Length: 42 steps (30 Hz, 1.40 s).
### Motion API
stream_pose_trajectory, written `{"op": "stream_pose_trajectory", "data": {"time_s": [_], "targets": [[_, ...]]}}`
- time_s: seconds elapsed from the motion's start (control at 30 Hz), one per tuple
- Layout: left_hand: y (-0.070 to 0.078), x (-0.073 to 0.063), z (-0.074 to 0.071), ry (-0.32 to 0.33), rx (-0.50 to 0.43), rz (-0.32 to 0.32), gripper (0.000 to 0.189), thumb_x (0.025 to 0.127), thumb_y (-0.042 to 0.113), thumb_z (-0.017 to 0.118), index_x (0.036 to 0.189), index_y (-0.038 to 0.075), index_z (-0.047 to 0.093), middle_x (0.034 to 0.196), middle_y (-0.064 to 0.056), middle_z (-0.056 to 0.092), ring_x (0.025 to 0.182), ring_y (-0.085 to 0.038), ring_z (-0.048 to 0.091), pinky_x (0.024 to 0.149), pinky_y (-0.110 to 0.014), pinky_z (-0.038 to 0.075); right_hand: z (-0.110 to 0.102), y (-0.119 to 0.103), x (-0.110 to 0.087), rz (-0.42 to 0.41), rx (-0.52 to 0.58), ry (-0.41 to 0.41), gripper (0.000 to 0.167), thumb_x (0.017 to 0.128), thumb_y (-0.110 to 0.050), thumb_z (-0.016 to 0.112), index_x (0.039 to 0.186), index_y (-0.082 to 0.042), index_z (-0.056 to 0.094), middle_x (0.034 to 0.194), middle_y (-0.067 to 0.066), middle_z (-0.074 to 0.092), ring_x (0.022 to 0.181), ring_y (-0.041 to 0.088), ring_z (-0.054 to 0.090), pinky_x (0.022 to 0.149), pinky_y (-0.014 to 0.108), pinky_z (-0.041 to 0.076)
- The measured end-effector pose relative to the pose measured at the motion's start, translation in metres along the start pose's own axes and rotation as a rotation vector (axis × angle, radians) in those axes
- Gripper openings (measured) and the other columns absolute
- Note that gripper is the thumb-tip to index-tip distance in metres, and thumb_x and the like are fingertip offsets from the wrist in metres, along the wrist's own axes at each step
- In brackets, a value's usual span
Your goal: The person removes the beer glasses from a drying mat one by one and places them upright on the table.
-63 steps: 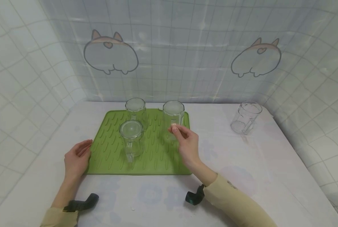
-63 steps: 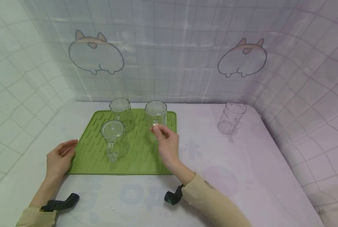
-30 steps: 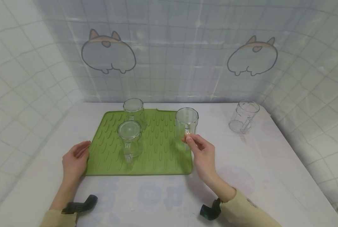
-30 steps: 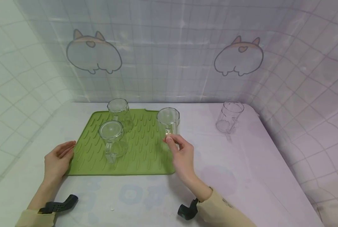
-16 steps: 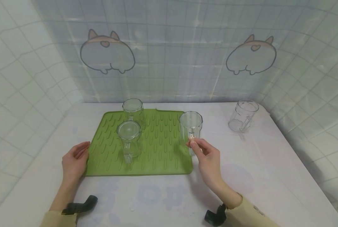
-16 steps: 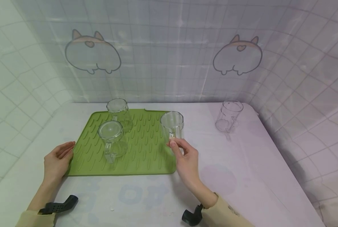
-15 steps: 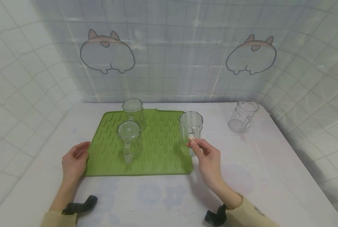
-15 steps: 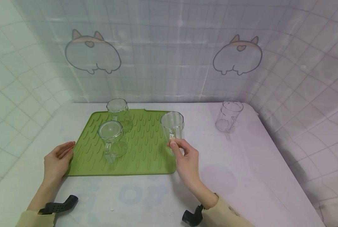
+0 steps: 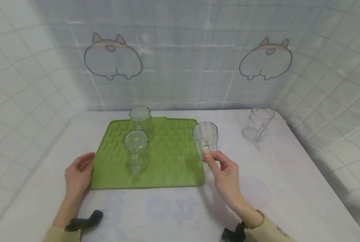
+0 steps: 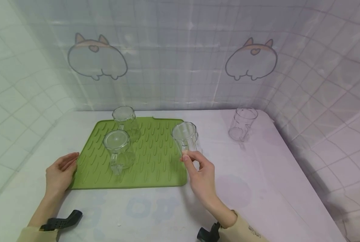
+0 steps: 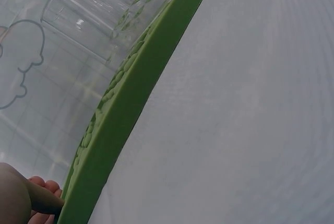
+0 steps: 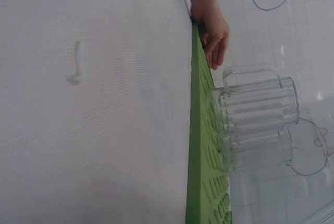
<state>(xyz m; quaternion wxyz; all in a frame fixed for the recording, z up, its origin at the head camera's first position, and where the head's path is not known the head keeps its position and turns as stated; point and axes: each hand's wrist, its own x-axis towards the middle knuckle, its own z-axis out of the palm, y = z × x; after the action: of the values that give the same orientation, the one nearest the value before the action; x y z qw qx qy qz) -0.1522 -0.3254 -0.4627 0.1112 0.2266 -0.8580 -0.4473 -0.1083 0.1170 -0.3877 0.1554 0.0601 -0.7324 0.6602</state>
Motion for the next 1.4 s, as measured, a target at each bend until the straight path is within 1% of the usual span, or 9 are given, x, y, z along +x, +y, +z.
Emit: {"op": "stream_pose_trajectory", "data": {"time_s": [0.13,0.37,0.5,0.63,0.87,0.97,1.13,1.27,1.4], "targets": [[0.0,0.0,-0.001,0.012,0.002,0.012,0.042,0.102,0.009,0.05,0.144,0.009,0.052,0.145,-0.011,0.056,0.131,-0.026,0.056,0.094,-0.007,0.05,-0.001,-0.002,0.0,-0.023,-0.004,0.0,0.014,0.095,-0.012,0.068,0.105,-0.006,0.075,0.09,0.007,0.072,0.092,0.013,0.07,0.081,0.023,0.054],[0.001,0.001,0.0,0.015,-0.003,0.011,0.043,0.101,0.006,0.05,0.144,0.009,0.052,0.145,-0.011,0.056,0.131,-0.026,0.056,0.094,-0.007,0.05,-0.002,-0.006,-0.002,-0.058,-0.015,-0.022,0.011,0.095,-0.012,0.069,0.097,-0.003,0.074,0.086,0.005,0.07,0.098,0.014,0.064,0.093,0.019,0.05],[0.001,0.002,0.001,0.019,0.0,0.007,0.043,0.101,0.006,0.049,0.144,0.009,0.052,0.145,-0.01,0.056,0.131,-0.026,0.056,0.095,-0.009,0.051,-0.002,-0.006,-0.003,-0.119,-0.026,-0.031,0.007,0.095,-0.008,0.068,0.095,-0.009,0.075,0.084,0.004,0.069,0.089,0.014,0.062,0.087,0.019,0.051],[0.0,0.003,0.003,0.027,0.007,0.005,0.043,0.101,0.006,0.049,0.144,0.009,0.052,0.146,-0.009,0.056,0.131,-0.026,0.056,0.096,-0.009,0.051,-0.002,-0.006,-0.004,-0.202,-0.034,-0.03,0.013,0.093,-0.001,0.067,0.096,-0.011,0.075,0.082,0.006,0.068,0.083,0.014,0.058,0.079,0.019,0.05],[0.003,0.001,0.003,0.035,0.013,0.015,0.042,0.101,0.008,0.05,0.143,0.009,0.052,0.145,-0.01,0.057,0.13,-0.026,0.057,0.097,-0.011,0.051,-0.002,-0.006,-0.004,-0.283,-0.068,-0.032,0.018,0.09,0.005,0.068,0.097,-0.01,0.076,0.081,0.004,0.068,0.083,0.012,0.057,0.078,0.018,0.049],[0.006,-0.001,0.001,0.044,-0.006,0.027,0.043,0.1,0.008,0.052,0.143,0.009,0.053,0.144,-0.011,0.058,0.127,-0.018,0.06,0.093,-0.007,0.051,-0.003,-0.006,-0.004,-0.318,-0.084,-0.042,0.018,0.089,0.005,0.068,0.098,-0.008,0.076,0.082,0.004,0.068,0.083,0.012,0.057,0.078,0.019,0.05],[0.015,-0.007,-0.003,0.08,-0.089,0.075,0.042,0.099,0.008,0.054,0.141,0.01,0.056,0.141,-0.008,0.061,0.115,0.004,0.06,0.09,-0.001,0.047,-0.003,-0.003,-0.004,-0.375,-0.098,-0.068,0.019,0.088,0.008,0.068,0.1,-0.003,0.075,0.081,0.005,0.067,0.083,0.011,0.057,0.078,0.018,0.05],[0.028,-0.015,-0.005,0.068,-0.212,0.119,0.041,0.099,0.008,0.057,0.14,0.01,0.056,0.137,0.001,0.063,0.112,0.008,0.058,0.091,-0.001,0.047,-0.001,-0.003,-0.003,-0.399,-0.098,-0.077,0.019,0.087,0.009,0.068,0.1,-0.004,0.075,0.082,0.005,0.067,0.082,0.012,0.058,0.076,0.018,0.05],[0.048,-0.029,-0.001,0.042,-0.318,0.188,0.04,0.097,0.004,0.061,0.137,0.007,0.058,0.13,0.006,0.067,0.109,0.007,0.06,0.091,-0.002,0.048,0.0,-0.004,-0.004,-0.406,-0.104,-0.075,0.02,0.087,0.009,0.068,0.098,-0.005,0.075,0.083,0.004,0.068,0.082,0.012,0.058,0.074,0.017,0.051]]}}
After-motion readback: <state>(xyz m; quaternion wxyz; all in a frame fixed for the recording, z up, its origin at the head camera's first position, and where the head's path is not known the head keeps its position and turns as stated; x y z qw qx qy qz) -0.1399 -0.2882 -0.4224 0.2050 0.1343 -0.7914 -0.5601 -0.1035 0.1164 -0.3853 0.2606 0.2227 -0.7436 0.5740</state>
